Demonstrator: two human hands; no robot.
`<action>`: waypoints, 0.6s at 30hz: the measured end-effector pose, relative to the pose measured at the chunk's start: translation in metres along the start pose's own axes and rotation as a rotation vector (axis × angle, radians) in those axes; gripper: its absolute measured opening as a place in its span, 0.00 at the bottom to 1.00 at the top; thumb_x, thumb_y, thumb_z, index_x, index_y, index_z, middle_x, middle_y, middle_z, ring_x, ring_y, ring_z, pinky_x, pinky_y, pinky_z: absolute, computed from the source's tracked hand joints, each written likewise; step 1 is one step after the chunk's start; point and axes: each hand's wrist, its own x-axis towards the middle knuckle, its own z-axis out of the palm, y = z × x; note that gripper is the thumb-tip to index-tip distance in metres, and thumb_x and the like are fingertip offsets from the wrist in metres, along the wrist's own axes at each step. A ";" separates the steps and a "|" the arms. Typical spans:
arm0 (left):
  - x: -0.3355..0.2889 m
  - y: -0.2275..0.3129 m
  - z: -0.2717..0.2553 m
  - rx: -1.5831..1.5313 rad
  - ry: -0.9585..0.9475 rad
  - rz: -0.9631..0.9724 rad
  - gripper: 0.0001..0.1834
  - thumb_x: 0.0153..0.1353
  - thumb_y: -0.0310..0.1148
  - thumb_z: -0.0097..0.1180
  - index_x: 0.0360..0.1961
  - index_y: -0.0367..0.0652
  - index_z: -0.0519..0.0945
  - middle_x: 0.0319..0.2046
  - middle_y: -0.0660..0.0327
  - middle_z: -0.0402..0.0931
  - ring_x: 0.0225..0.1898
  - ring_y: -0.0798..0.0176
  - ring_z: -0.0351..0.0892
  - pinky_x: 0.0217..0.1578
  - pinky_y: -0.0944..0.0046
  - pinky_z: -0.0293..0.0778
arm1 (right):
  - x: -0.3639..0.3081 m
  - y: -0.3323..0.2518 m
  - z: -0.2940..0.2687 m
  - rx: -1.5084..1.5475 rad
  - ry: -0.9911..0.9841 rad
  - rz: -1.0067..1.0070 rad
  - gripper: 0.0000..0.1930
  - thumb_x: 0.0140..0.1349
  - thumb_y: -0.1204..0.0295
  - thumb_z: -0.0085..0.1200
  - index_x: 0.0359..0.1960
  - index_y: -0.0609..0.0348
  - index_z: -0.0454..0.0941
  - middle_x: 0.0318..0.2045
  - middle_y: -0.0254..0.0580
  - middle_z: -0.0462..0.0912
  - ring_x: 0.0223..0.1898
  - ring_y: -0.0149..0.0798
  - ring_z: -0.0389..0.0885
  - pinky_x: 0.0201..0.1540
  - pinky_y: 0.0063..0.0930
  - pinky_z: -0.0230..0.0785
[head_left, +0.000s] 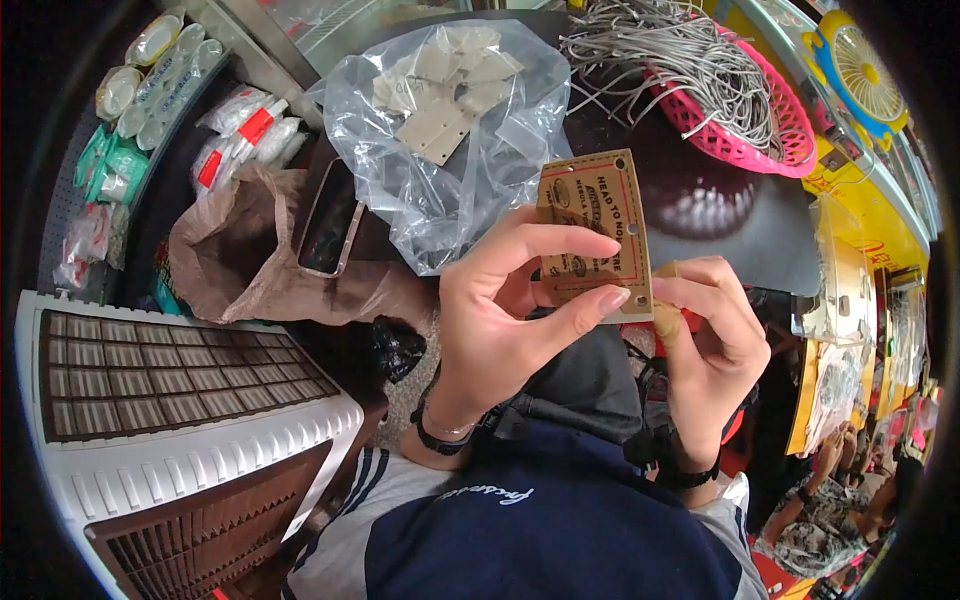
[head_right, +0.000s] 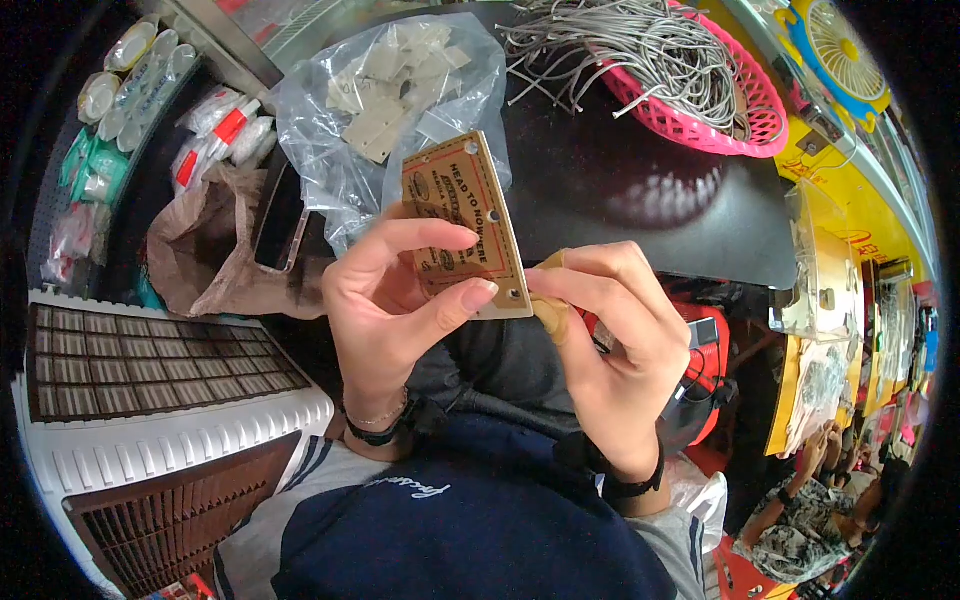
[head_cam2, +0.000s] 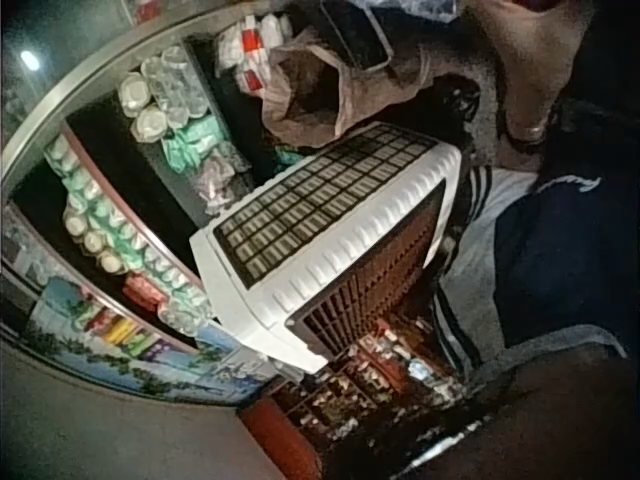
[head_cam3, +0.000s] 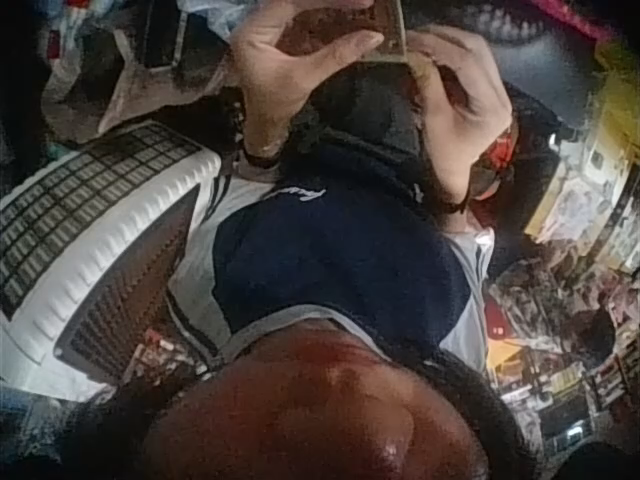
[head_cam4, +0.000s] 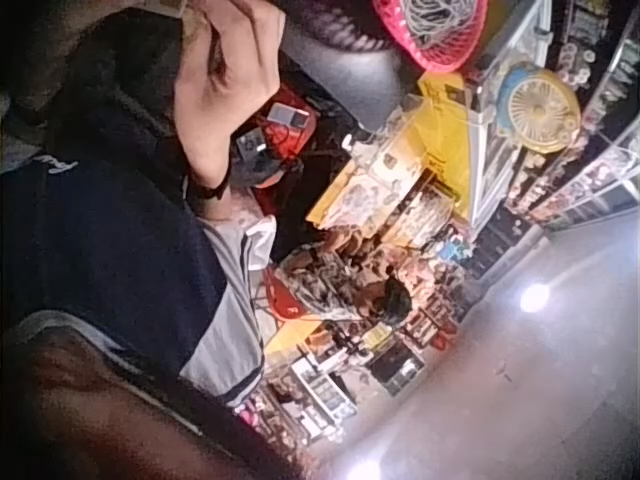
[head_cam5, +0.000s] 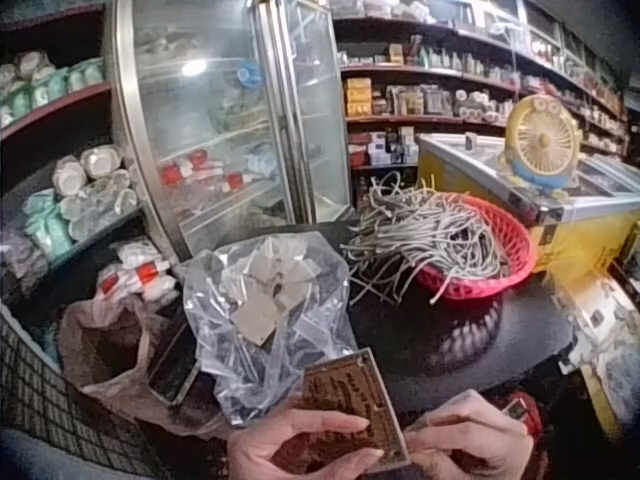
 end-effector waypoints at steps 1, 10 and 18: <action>0.001 0.000 0.000 0.001 -0.002 0.009 0.15 0.51 0.14 0.61 0.42 0.29 0.77 0.44 0.57 0.72 0.46 0.64 0.77 0.46 0.68 0.78 | 0.000 0.000 0.000 0.045 0.006 0.022 0.12 0.43 0.89 0.59 0.31 0.64 0.81 0.30 0.42 0.79 0.32 0.34 0.78 0.32 0.21 0.69; 0.000 0.000 -0.001 -0.067 -0.028 -0.038 0.16 0.50 0.14 0.62 0.42 0.29 0.77 0.43 0.57 0.72 0.45 0.64 0.78 0.46 0.67 0.78 | -0.004 0.013 -0.004 0.489 -0.104 0.196 0.08 0.49 0.84 0.61 0.33 0.67 0.80 0.33 0.45 0.80 0.35 0.34 0.78 0.38 0.23 0.70; -0.001 0.001 -0.001 -0.073 -0.029 -0.070 0.15 0.51 0.14 0.61 0.42 0.29 0.77 0.43 0.58 0.72 0.46 0.64 0.77 0.46 0.67 0.78 | -0.011 0.024 0.002 0.757 -0.134 0.351 0.08 0.56 0.81 0.59 0.37 0.69 0.78 0.35 0.43 0.80 0.39 0.32 0.77 0.43 0.24 0.70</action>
